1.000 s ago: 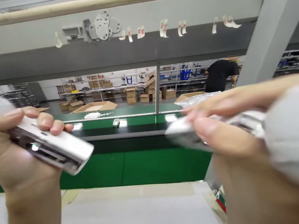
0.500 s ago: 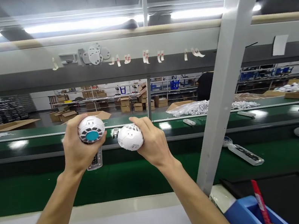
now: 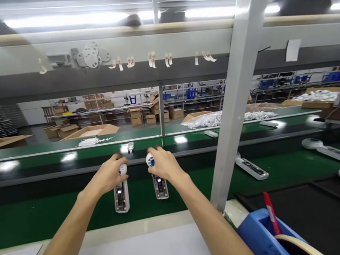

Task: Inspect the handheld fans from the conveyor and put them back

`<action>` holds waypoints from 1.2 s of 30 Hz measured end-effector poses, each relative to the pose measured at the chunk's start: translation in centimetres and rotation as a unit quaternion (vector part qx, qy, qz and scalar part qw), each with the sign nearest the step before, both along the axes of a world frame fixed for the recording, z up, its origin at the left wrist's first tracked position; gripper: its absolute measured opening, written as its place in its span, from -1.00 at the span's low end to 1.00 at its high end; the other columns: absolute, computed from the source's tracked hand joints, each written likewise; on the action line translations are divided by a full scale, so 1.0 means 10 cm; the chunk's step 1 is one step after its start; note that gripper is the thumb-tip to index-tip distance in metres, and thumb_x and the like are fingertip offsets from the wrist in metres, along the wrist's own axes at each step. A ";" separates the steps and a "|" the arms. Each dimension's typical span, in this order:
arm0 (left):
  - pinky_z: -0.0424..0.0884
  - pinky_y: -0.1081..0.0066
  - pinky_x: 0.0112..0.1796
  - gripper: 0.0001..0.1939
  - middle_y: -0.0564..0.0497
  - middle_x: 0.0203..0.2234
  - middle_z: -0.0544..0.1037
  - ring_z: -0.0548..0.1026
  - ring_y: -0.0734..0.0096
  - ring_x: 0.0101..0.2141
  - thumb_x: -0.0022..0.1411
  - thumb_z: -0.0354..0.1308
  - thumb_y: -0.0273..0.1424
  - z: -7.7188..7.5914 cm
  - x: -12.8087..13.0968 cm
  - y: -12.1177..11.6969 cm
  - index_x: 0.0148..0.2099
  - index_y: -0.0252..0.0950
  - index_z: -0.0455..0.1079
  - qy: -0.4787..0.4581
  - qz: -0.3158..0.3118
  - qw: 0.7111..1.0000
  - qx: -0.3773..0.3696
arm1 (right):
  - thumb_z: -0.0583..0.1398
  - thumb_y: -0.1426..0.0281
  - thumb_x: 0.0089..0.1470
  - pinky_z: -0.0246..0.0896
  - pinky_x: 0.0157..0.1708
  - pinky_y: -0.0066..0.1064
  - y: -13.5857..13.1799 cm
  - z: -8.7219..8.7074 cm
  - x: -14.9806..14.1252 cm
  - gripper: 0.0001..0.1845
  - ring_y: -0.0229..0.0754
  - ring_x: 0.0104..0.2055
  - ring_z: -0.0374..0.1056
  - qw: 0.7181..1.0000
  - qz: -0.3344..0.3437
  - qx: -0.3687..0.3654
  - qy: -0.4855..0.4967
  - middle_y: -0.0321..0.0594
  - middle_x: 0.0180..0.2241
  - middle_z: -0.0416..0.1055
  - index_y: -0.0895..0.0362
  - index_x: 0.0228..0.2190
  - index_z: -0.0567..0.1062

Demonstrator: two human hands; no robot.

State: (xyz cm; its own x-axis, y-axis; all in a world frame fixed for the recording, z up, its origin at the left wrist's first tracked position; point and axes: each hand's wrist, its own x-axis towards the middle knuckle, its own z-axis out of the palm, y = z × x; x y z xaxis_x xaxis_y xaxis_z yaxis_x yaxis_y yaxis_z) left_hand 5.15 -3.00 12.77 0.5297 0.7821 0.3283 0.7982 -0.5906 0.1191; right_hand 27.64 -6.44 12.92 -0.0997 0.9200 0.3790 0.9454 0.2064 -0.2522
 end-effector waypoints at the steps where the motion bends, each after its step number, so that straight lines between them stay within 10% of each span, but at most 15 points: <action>1: 0.40 0.32 -0.29 -0.68 -0.05 -0.07 0.35 0.47 0.15 -0.20 0.15 0.28 -0.42 -0.05 0.01 0.04 -0.03 -0.18 0.37 0.014 0.000 1.000 -0.016 | 0.32 0.39 -0.07 0.21 -0.24 -0.28 0.02 -0.03 0.01 -0.47 0.06 -0.15 0.41 1.000 0.000 -0.018 -0.001 -0.06 -0.07 0.37 0.10 -0.01 0.42; 13: 0.35 0.12 0.05 -0.44 -0.16 0.22 0.24 0.33 -0.08 0.09 0.24 0.14 -0.32 -0.24 -0.12 0.27 0.27 -0.22 0.22 0.073 0.055 0.991 -0.100 | 0.23 0.37 0.09 0.18 0.15 -0.17 0.02 -0.08 0.00 -0.19 0.14 0.27 0.19 0.989 0.081 -0.119 0.037 0.03 0.31 0.07 0.09 0.33 0.12; 21: 0.39 0.11 0.04 -0.52 -0.21 0.11 0.38 0.40 0.11 0.06 0.31 0.18 -0.28 -0.30 -0.22 0.41 0.21 -0.34 0.29 0.098 0.091 0.972 -0.195 | 0.14 0.53 0.14 -0.01 0.27 -0.06 0.13 -0.43 -0.33 -0.18 0.16 0.41 -0.16 0.994 0.071 -0.070 0.033 -0.01 0.43 -0.39 0.07 0.36 -0.01; 30: 0.40 0.26 -0.01 -0.42 -0.24 0.16 0.36 0.43 0.09 0.05 0.29 0.06 -0.17 -0.03 -0.29 0.21 0.29 -0.27 0.20 0.071 0.081 0.970 -0.219 | 0.31 0.34 -0.02 0.28 0.08 -0.17 0.19 -0.62 -0.29 -0.28 0.10 0.16 0.33 0.945 0.179 -0.274 -0.006 -0.09 0.23 0.28 0.06 0.20 0.37; 36: 0.41 0.29 -0.09 -0.40 -0.19 0.15 0.38 0.44 0.06 0.04 0.28 0.06 -0.11 0.02 -0.28 0.14 0.31 -0.20 0.19 0.060 0.070 0.967 -0.238 | 0.27 0.30 0.03 0.16 0.19 -0.18 0.16 -0.61 -0.34 -0.29 0.08 0.25 0.23 0.931 0.193 -0.311 0.018 -0.14 0.27 0.24 0.02 0.23 0.34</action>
